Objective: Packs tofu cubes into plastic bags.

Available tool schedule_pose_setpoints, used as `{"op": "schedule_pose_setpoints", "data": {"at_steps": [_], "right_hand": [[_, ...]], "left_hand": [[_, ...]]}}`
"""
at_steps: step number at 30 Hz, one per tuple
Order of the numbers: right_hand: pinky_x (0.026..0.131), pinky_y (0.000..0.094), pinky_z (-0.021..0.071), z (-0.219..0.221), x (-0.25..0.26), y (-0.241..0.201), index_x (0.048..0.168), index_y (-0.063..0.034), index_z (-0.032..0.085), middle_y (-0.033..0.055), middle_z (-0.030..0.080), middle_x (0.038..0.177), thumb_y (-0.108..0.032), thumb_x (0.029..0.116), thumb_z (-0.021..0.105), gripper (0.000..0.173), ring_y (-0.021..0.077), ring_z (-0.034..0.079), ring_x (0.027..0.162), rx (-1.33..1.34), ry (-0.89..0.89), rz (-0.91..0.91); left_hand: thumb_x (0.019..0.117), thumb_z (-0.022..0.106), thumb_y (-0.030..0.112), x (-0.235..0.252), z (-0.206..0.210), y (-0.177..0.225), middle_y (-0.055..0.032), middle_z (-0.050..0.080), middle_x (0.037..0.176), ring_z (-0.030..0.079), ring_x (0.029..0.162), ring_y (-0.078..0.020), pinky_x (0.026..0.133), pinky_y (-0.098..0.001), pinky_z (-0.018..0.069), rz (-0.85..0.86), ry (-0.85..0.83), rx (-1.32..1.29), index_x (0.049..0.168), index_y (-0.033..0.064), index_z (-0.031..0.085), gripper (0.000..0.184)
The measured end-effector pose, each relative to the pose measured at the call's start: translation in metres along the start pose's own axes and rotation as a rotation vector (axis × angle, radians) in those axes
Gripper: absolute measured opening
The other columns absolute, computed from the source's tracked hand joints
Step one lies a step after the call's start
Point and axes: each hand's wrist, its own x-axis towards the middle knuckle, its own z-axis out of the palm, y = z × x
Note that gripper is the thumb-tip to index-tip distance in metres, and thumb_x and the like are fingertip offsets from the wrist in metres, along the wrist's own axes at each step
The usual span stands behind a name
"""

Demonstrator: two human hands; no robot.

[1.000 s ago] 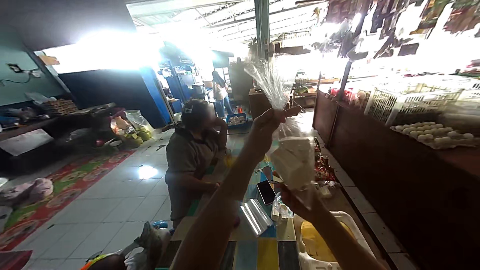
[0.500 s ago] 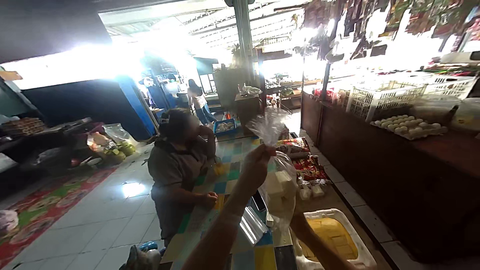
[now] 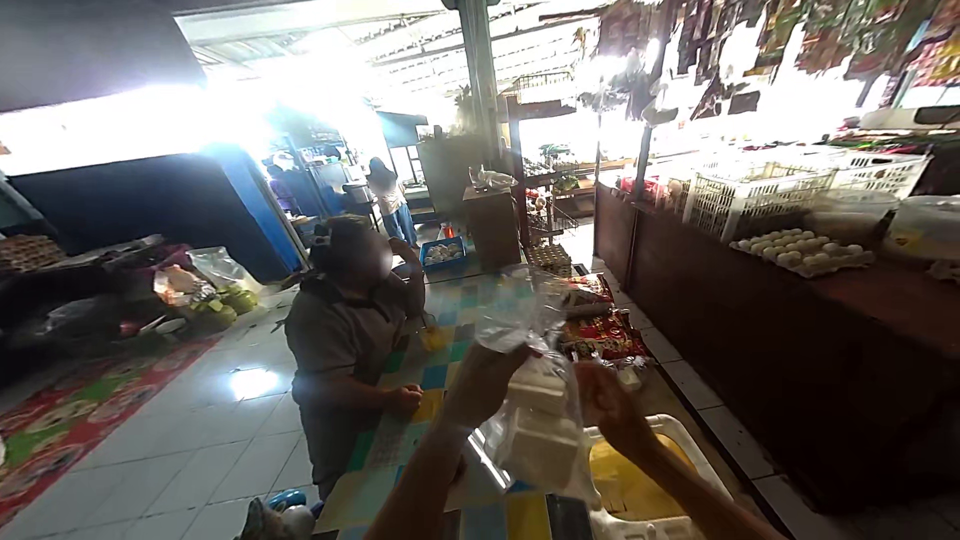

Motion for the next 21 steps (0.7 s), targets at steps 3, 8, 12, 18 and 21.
{"op": "schedule_pose_setpoints", "data": {"at_steps": [3, 8, 12, 18, 21], "right_hand": [[0.120, 0.0282, 0.0282, -0.034, 0.035, -0.017, 0.126, -0.0212, 0.057, -0.0070, 0.059, 0.142, -0.016, 0.1099, 0.044, 0.021, 0.0077, 0.044, 0.141, -0.556, 0.180, -0.816], [0.114, 0.0118, 0.0270, -0.062, 0.103, -0.092, 0.147, -0.0182, 0.052, -0.0154, 0.060, 0.142, -0.023, 0.1105, 0.047, 0.037, -0.0076, 0.050, 0.130, -0.568, -0.171, -1.357], [0.089, 0.0316, 0.0522, -0.082, 0.124, -0.127, 0.088, -0.0069, 0.065, 0.0044, 0.061, 0.074, -0.007, 0.1023, 0.049, 0.021, 0.0171, 0.064, 0.075, -0.762, -0.379, -1.496], [0.039, 0.0325, 0.0364, -0.108, 0.097, -0.133, 0.079, -0.0074, 0.058, 0.0036, 0.051, 0.058, -0.015, 0.0980, 0.044, 0.025, 0.0188, 0.050, 0.045, -0.857, -0.706, -1.203], [0.043, 0.0326, 0.0397, -0.114, 0.077, -0.133, 0.085, -0.0064, 0.058, 0.0046, 0.053, 0.062, -0.012, 0.0995, 0.043, 0.022, 0.0198, 0.053, 0.049, -0.847, -0.716, -1.129]], "left_hand": [[0.1011, 0.038, 0.006, 0.000, -0.014, 0.002, 0.0056, 0.077, 0.093, 0.071, 0.098, -0.0067, 0.097, -0.0287, 0.0547, -0.045, -0.165, -0.208, 0.085, 0.0157, 0.070, 0.038], [0.1010, 0.056, 0.020, -0.004, 0.007, 0.021, 0.0168, 0.073, 0.086, 0.067, 0.083, 0.0057, 0.080, -0.0172, 0.0552, -0.204, -0.405, -0.375, 0.090, 0.0278, 0.075, 0.023], [0.1071, 0.049, 0.023, -0.007, 0.015, 0.008, 0.0081, 0.075, 0.101, 0.069, 0.100, -0.0021, 0.095, -0.0259, 0.0549, -0.033, -0.587, -0.397, 0.098, 0.0177, 0.073, 0.026], [0.0962, 0.068, 0.024, -0.019, 0.010, 0.018, -0.0093, 0.070, 0.111, 0.064, 0.104, -0.0053, 0.089, -0.0136, 0.0502, 0.434, -0.287, 0.486, 0.095, 0.0058, 0.076, 0.020], [0.1000, 0.061, 0.023, -0.021, 0.009, 0.026, -0.0074, 0.070, 0.108, 0.066, 0.100, -0.0135, 0.084, -0.0206, 0.0538, 0.495, -0.312, 0.671, 0.099, 0.0088, 0.074, 0.019]]}}
